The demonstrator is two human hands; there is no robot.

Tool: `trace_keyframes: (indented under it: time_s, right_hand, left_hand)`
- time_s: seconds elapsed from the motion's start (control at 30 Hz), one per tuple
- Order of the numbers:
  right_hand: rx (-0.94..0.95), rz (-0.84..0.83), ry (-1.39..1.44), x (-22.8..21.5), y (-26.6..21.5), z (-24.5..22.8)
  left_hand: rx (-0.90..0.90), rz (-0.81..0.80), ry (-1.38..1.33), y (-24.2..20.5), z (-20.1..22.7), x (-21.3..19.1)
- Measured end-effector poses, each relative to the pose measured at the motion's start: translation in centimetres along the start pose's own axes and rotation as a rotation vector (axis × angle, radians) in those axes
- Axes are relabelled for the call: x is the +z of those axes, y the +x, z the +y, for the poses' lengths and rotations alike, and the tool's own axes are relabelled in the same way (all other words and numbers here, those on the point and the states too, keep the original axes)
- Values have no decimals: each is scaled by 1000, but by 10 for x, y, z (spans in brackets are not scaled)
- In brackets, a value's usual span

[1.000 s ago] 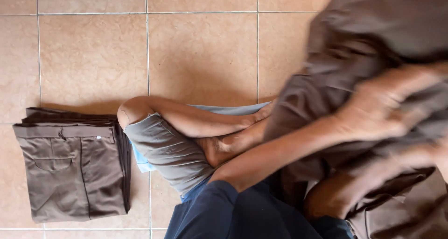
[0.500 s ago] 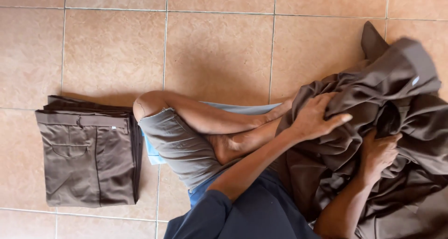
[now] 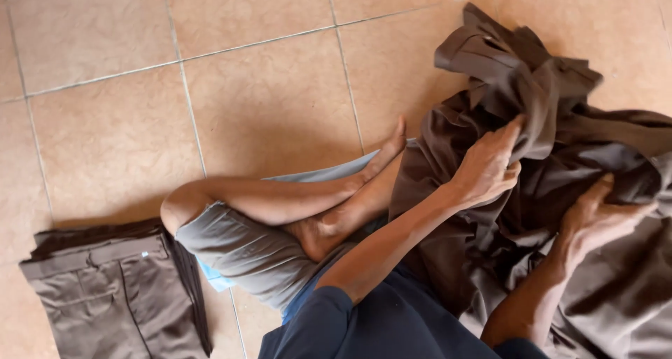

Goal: Folding brown trousers into a neat rectangular stack while sitting on the floor.

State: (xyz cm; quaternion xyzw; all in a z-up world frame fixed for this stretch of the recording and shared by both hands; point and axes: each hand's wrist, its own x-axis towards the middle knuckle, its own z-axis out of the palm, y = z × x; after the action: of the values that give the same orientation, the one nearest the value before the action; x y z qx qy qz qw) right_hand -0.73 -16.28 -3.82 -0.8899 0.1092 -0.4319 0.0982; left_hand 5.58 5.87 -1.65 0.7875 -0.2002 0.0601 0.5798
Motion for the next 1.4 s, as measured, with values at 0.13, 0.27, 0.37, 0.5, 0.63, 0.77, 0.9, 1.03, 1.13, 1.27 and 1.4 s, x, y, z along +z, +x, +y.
trace_keyframes:
  time_s: [0.13, 0.27, 0.37, 0.5, 0.63, 0.77, 0.9, 1.03, 1.13, 1.27, 1.4]
  right_hand:
    - [323, -85, 121, 26, -42, 16]
    - [466, -178, 322, 33, -79, 60]
    - [504, -203, 227, 7, -71, 40]
    - [237, -311, -266, -25, -19, -42]
    - [4, -456, 296, -24, 15, -134]
    - [21, -367, 478, 42, 8, -168]
    - [202, -366, 615, 108, 39, -237]
    - [409, -195, 1213, 134, 65, -320]
    - [319, -471, 1064, 101, 82, -401]
    - [270, -442, 1434, 100, 90, -433]
    - [90, -588, 989, 141, 70, -443]
  left_hand:
    - [202, -242, 230, -31, -32, 71]
    - [204, -483, 142, -52, -37, 109]
    - [226, -470, 28, -46, -19, 97]
    - [102, -405, -208, -13, 12, 49]
    - [-5, -125, -7, 6, 10, 15]
    - [65, 64, 18, 19, 21, -78]
    - [97, 505, 161, -16, 44, -127]
    - [-327, 541, -28, -83, -1, -117]
    - [-405, 685, -202, -68, 5, -146]
    - [-345, 848, -47, -75, -68, -264]
    - [-78, 1033, 271, -61, -56, -375]
